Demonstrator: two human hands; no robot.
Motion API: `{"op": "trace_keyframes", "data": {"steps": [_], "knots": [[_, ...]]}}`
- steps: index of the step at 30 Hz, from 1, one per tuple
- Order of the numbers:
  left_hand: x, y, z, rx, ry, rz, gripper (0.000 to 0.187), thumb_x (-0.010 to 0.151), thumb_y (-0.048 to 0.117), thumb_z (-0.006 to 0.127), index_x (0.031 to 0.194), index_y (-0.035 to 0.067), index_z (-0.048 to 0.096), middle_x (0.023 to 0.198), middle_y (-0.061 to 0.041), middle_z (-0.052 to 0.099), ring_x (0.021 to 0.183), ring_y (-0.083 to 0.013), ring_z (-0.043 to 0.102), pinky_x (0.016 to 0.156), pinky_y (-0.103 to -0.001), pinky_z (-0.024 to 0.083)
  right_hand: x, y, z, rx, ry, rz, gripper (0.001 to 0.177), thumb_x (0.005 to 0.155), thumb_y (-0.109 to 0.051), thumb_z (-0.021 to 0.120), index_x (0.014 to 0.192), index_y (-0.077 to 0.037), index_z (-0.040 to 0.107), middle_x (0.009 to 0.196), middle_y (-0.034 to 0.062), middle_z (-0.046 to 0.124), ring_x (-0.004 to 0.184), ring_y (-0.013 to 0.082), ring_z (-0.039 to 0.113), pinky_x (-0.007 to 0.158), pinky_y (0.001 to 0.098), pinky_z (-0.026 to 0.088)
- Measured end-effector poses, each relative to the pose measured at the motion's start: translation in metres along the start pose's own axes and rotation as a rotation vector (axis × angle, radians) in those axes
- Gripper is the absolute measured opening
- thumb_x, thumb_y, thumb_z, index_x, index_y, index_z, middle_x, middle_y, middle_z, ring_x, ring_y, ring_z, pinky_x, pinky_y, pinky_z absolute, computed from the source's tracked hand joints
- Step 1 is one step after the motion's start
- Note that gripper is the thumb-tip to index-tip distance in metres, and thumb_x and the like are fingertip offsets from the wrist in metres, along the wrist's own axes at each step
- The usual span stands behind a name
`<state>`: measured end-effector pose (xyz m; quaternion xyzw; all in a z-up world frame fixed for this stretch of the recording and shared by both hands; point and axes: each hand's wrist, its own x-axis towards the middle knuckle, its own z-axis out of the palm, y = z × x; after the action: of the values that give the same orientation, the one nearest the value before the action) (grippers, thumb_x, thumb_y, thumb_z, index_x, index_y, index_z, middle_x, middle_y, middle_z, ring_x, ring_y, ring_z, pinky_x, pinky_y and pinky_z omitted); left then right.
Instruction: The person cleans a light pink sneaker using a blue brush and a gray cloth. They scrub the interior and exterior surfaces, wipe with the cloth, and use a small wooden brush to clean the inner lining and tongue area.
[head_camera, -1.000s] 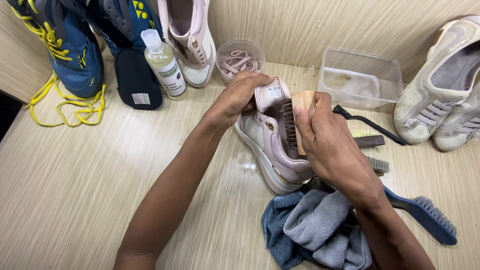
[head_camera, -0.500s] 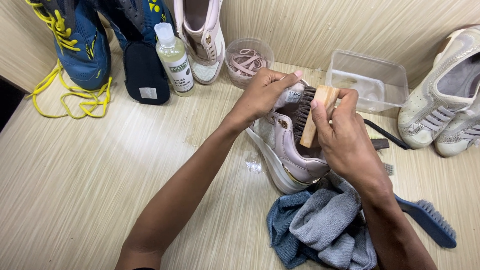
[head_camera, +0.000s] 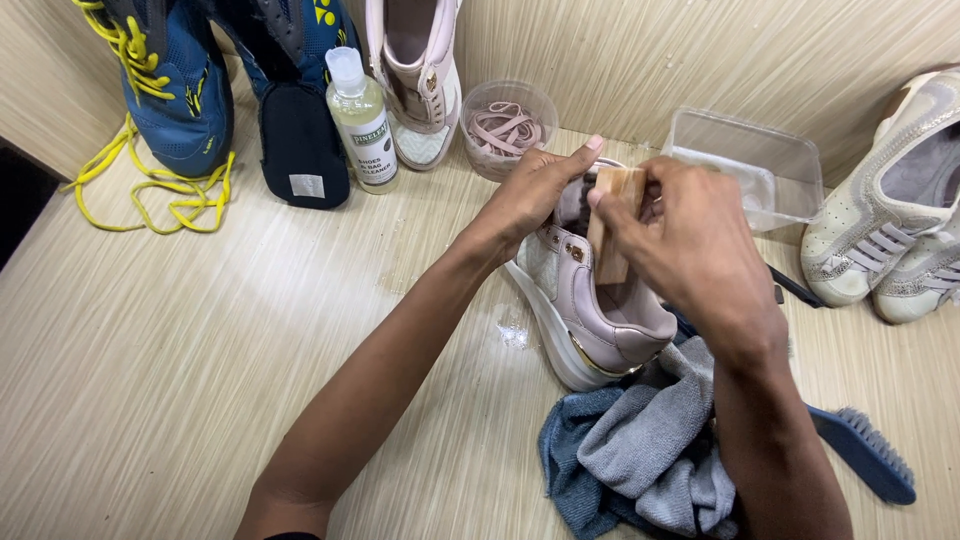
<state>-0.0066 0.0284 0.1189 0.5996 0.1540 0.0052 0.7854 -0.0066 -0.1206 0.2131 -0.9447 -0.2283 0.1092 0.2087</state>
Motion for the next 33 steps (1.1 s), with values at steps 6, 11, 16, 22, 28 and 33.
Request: {"op": "trace_keyframes", "data": {"steps": [6, 11, 16, 22, 28, 33], "knots": [[0.013, -0.016, -0.007, 0.011, -0.013, 0.040, 0.045, 0.091, 0.054, 0.061, 0.066, 0.016, 0.060, 0.066, 0.001, 0.065, 0.064, -0.0113, 0.058, 0.071, -0.028, 0.047, 0.000, -0.002, -0.003, -0.020, -0.038, -0.050, 0.029, 0.087, -0.033, 0.082, 0.096, -0.006, 0.080, 0.072, 0.0095, 0.080, 0.070, 0.0153, 0.071, 0.073, 0.0365, 0.051], [0.012, -0.015, -0.002, -0.017, -0.051, 0.085, 0.047, 0.092, 0.055, 0.057, 0.080, 0.010, 0.069, 0.077, -0.005, 0.073, 0.075, -0.0160, 0.069, 0.078, -0.031, 0.053, 0.012, 0.012, 0.002, 0.075, 0.245, -0.208, 0.023, 0.091, -0.027, 0.085, 0.091, -0.004, 0.080, 0.078, 0.0080, 0.080, 0.071, 0.0119, 0.075, 0.069, 0.0281, 0.058], [0.009, -0.013, 0.000, -0.049, -0.032, 0.115, 0.048, 0.096, 0.051, 0.057, 0.064, 0.015, 0.062, 0.060, 0.003, 0.063, 0.055, -0.0095, 0.057, 0.059, -0.027, 0.045, 0.005, -0.002, -0.004, 0.065, -0.060, 0.008, 0.015, 0.084, -0.018, 0.084, 0.076, -0.006, 0.082, 0.061, 0.0049, 0.075, 0.061, 0.0049, 0.060, 0.057, 0.0330, 0.047], [0.011, -0.018, 0.003, -0.028, -0.041, 0.129, 0.049, 0.097, 0.052, 0.055, 0.060, 0.019, 0.055, 0.053, 0.006, 0.053, 0.047, -0.0076, 0.047, 0.051, -0.025, 0.037, 0.004, 0.000, -0.006, -0.010, 0.114, -0.082, 0.020, 0.091, -0.025, 0.088, 0.088, -0.007, 0.080, 0.070, 0.0057, 0.075, 0.057, 0.0128, 0.068, 0.058, 0.0301, 0.059], [0.010, -0.021, 0.002, -0.052, -0.094, 0.128, 0.046, 0.095, 0.050, 0.058, 0.083, 0.009, 0.074, 0.077, -0.005, 0.076, 0.065, -0.0155, 0.071, 0.059, -0.028, 0.055, 0.025, 0.034, 0.008, 0.071, 0.627, -0.529, 0.020, 0.103, -0.011, 0.093, 0.097, 0.002, 0.079, 0.084, 0.0124, 0.079, 0.069, 0.0162, 0.077, 0.059, 0.0230, 0.063], [-0.001, -0.006, 0.001, 0.099, -0.212, 0.216, 0.043, 0.099, 0.043, 0.054, 0.124, 0.011, 0.071, 0.089, -0.011, 0.079, 0.081, -0.0161, 0.073, 0.067, -0.026, 0.054, 0.059, 0.090, -0.024, 0.531, 0.535, -0.453, 0.016, 0.120, 0.002, 0.066, 0.134, 0.008, 0.063, 0.116, 0.0161, 0.070, 0.101, 0.0197, 0.076, 0.085, 0.0257, 0.069]]}}
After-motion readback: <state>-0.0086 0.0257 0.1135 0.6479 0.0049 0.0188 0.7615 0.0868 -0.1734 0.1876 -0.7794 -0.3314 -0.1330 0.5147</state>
